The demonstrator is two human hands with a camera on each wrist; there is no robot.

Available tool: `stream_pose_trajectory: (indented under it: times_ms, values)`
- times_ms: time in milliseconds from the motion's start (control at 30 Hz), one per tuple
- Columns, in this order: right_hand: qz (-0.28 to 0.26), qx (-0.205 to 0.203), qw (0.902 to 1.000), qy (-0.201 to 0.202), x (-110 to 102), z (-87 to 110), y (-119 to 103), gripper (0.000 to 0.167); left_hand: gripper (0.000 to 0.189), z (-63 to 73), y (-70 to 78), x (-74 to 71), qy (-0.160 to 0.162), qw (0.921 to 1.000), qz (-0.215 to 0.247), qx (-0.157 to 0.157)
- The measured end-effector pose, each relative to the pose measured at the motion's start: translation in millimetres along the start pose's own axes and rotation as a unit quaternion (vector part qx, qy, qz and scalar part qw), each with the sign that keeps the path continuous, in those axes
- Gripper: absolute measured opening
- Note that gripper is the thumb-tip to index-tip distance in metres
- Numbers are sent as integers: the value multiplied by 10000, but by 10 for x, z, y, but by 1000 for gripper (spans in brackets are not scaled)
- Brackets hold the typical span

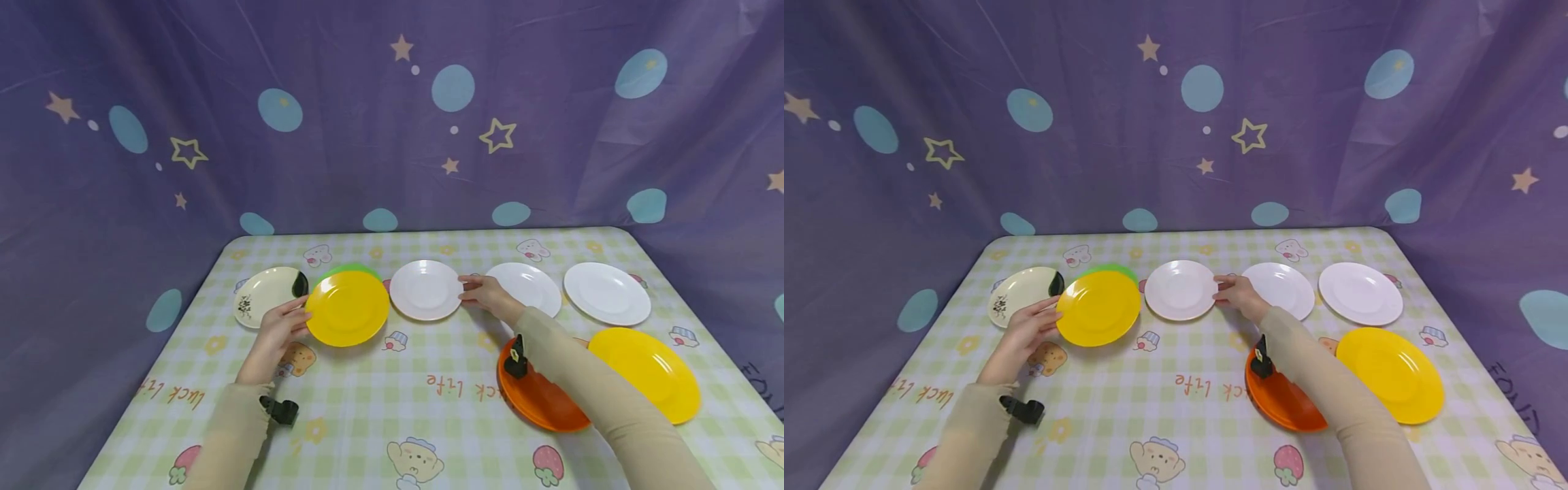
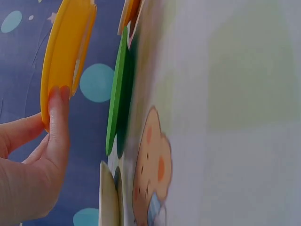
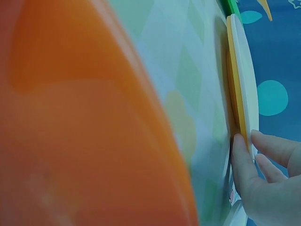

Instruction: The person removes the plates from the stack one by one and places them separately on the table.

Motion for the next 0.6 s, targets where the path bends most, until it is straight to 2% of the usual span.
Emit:
stream_pose_trajectory:
  times_ms: [100,167,233,400,600]
  values:
    - [54,64,9999,68,-287,-410,424,64,50,-6,-14,-69,80,9999,-93,9]
    - [100,104,9998,133,-374,-529,545,66,49,-3,-21,-114,143,9998,-141,5]
    - [101,141,9997,192,-399,-561,579,67,49,6,-29,-160,194,9994,-285,-29]
    - [101,223,9994,255,-302,-422,443,69,49,33,-58,-287,176,9988,-448,-28]
    - [139,212,9994,220,-125,-185,196,68,50,80,-68,-410,-31,9993,-343,134]
Point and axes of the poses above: each hand's wrist, its own z-axis away from the middle knuckle, its own x-axis out of the palm, y = z × x, the point moved 7 cm from there along -z, towards the middle knuckle, and after that the axes turned 7 degrees about -x, right-handed, at the moved point
